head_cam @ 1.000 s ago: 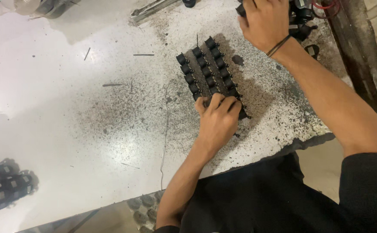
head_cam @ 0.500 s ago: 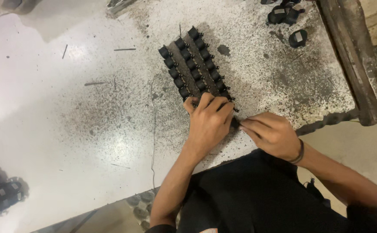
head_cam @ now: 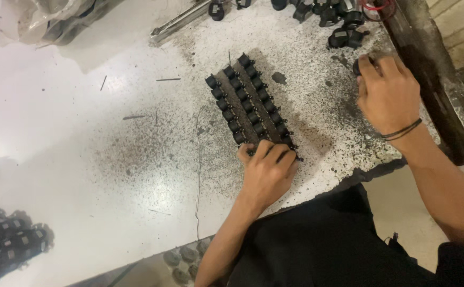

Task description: The person arranges small black electrical components into a grid on a workbench, then uses a soldering iron to solder wire leads onto the components one at a time, working across the grid while smoke rises from the solder joints.

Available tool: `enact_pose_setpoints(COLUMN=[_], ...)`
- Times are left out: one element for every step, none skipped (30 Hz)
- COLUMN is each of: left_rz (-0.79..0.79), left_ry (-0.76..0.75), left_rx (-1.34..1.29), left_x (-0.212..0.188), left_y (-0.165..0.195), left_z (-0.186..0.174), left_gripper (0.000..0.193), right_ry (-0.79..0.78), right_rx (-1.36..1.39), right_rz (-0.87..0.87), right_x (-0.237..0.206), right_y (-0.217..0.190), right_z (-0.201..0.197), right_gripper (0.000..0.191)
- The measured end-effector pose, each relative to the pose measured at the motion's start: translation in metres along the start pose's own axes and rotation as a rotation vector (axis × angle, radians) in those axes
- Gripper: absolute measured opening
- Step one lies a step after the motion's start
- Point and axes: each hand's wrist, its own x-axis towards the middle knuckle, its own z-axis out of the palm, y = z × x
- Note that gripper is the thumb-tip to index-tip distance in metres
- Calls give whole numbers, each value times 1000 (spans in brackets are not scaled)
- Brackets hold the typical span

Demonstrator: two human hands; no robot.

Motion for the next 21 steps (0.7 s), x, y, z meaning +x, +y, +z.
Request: enact_pose_setpoints(left_rz=[-14,-26,-31,-29,-27,-19,-8,2,6,-13,-32,-60,-88,-129,-162,-189,-189,-194,-202,-199,-201], left_ry=[-7,-16,-24,-26,-27,-24,18,59,100,142,183,183,180,119,65,14,-7,-35,-67,-70,-68], left_rx=[12,25,39,15,-11,-39,-17,7,31,74,116,134,151,165,180,194,172,148,128,113,98], left_x=[-2,-4,-5,-6,-4,0,8,18,31,50,71,89,104,112,121,129,133,134,134,134,133], left_y=[4,6,7,6,2,-5,-15,-30,-46,-66,-87,-106,-123,-135,-146,-155,-160,-163,-165,-166,-165], left_z=[2,3,3,2,1,-1,-4,-6,-8,-5,-1,3,7,12,16,19,22,25,26,27,28], left_gripper=[13,13,13,13,13,13,11,11,10,8,7,13,21,21,22,23,23,24,25,24,24], right_ry=[-11,-3,10,-14,-38,-57,-108,-160,-215,-253,-292,-333,-229,-120,-146,-169,-132,-103,-76,-214,-352], right_rx=[68,113,155,155,152,144,182,222,265,252,240,229,252,272,272,270,254,244,239,200,160], right_rz=[5,9,18,42,67,93,105,116,123,59,-3,-65,-161,-257,-253,-247,-278,-307,-336,-281,-232], right_x=[-2,-3,-4,-4,-3,-2,0,1,3,7,12,19,29,44,60,78,94,107,118,128,138], right_y=[1,3,4,5,6,7,7,4,1,-5,-15,-26,-35,-42,-50,-58,-62,-67,-72,-74,-73], right_z=[2,3,4,4,5,5,6,9,12,16,24,32,40,48,57,65,71,75,78,79,79], right_gripper=[29,30,31,33,34,36,34,33,33,34,37,42,43,44,47,51,47,43,40,30,21])
